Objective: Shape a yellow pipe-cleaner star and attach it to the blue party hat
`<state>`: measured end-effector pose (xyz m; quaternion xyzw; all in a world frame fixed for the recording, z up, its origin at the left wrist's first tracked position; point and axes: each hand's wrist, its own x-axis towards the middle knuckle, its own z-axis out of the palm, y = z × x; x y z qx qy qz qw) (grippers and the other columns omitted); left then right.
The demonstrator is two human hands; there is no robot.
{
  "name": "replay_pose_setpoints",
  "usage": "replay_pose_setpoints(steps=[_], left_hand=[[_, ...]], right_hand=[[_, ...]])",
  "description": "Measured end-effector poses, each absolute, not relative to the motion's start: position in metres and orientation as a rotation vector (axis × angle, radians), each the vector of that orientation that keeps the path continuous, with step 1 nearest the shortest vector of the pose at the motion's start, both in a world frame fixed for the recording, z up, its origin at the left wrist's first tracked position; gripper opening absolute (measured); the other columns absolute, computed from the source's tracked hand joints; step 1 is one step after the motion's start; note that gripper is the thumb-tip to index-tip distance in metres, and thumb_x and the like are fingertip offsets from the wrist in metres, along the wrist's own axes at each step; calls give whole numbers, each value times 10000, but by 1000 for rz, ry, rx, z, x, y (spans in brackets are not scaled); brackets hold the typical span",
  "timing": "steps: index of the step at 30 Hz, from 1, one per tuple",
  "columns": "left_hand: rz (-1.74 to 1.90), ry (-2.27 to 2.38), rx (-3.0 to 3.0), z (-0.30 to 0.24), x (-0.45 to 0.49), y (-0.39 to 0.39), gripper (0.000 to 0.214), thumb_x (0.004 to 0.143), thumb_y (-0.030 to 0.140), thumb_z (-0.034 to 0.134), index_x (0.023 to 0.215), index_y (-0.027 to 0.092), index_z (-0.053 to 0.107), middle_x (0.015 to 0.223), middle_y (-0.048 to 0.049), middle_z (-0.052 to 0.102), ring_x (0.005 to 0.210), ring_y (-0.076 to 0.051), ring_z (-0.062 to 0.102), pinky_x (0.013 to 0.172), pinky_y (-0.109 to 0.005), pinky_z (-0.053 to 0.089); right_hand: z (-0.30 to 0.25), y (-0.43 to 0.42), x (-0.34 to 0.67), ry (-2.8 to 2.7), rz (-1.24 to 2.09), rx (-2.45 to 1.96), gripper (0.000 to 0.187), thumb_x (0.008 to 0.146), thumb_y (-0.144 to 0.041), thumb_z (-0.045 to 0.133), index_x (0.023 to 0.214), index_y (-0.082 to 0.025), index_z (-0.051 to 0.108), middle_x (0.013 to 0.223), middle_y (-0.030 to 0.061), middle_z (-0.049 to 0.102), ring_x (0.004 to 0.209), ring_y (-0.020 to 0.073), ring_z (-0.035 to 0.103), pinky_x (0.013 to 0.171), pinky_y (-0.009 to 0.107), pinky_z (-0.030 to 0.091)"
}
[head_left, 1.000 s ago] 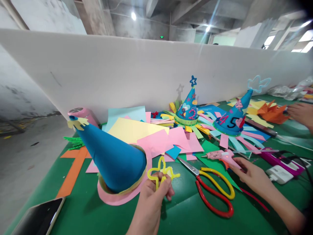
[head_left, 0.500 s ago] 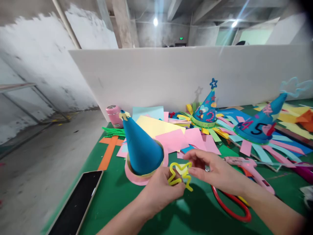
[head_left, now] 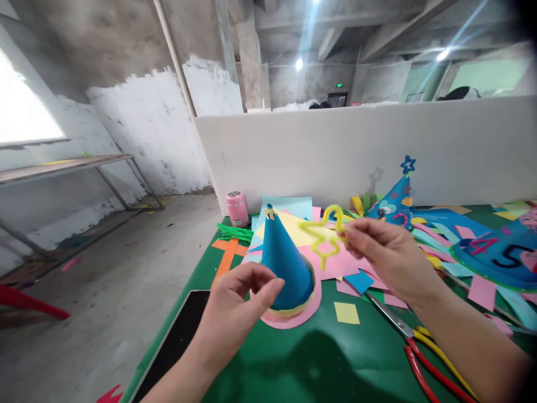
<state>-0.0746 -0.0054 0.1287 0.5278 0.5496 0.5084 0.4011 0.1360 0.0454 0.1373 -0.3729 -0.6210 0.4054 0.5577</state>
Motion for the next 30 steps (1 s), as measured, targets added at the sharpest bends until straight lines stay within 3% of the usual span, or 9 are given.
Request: replay_pose_setpoints(steps=[3, 6, 9, 16, 30], left_hand=[[1617, 1451, 1484, 126, -79, 12, 121, 646, 283, 654, 722, 195, 621, 683, -15, 584, 652, -159, 522, 602, -259, 407], [1696, 1486, 1572, 123, -72, 36, 368, 613, 288, 687, 958, 201, 594, 880, -42, 602, 829, -193, 550, 742, -300, 403], [1714, 1466, 1580, 122, -62, 55, 509, 603, 312, 698, 1072, 184, 548, 1007, -82, 598, 971, -233, 525, 831, -343, 374], [1684, 1186, 1591, 117, -54, 66, 281, 730, 295, 594, 980, 167, 592, 900, -64, 634, 857, -200, 562, 784, -312, 417], [1680, 1197, 1542, 115, -54, 63, 253, 693, 298, 632, 919, 185, 625, 822, -42, 643, 767, -187, 567, 731, -293, 433]], right_hand=[[159, 67, 117, -1336, 862, -755, 138, 708, -330, 645, 731, -194, 637, 572, -23, 569, 509, 82, 482, 465, 191, 413], [173, 85, 94, -1319, 805, -679, 120, 707, -310, 638, 712, -190, 631, 578, -32, 582, 503, 73, 495, 478, 188, 429], [177, 95, 78, -1379, 777, -654, 140, 726, -312, 617, 706, -173, 628, 563, -34, 580, 493, 67, 498, 476, 183, 432], [176, 96, 77, -1439, 707, -657, 150, 734, -303, 610, 705, -157, 629, 565, -31, 579, 488, 64, 493, 469, 178, 422], [174, 88, 77, -1505, 497, -690, 156, 767, -307, 574, 715, -168, 620, 547, -31, 524, 510, 94, 495, 470, 203, 407]])
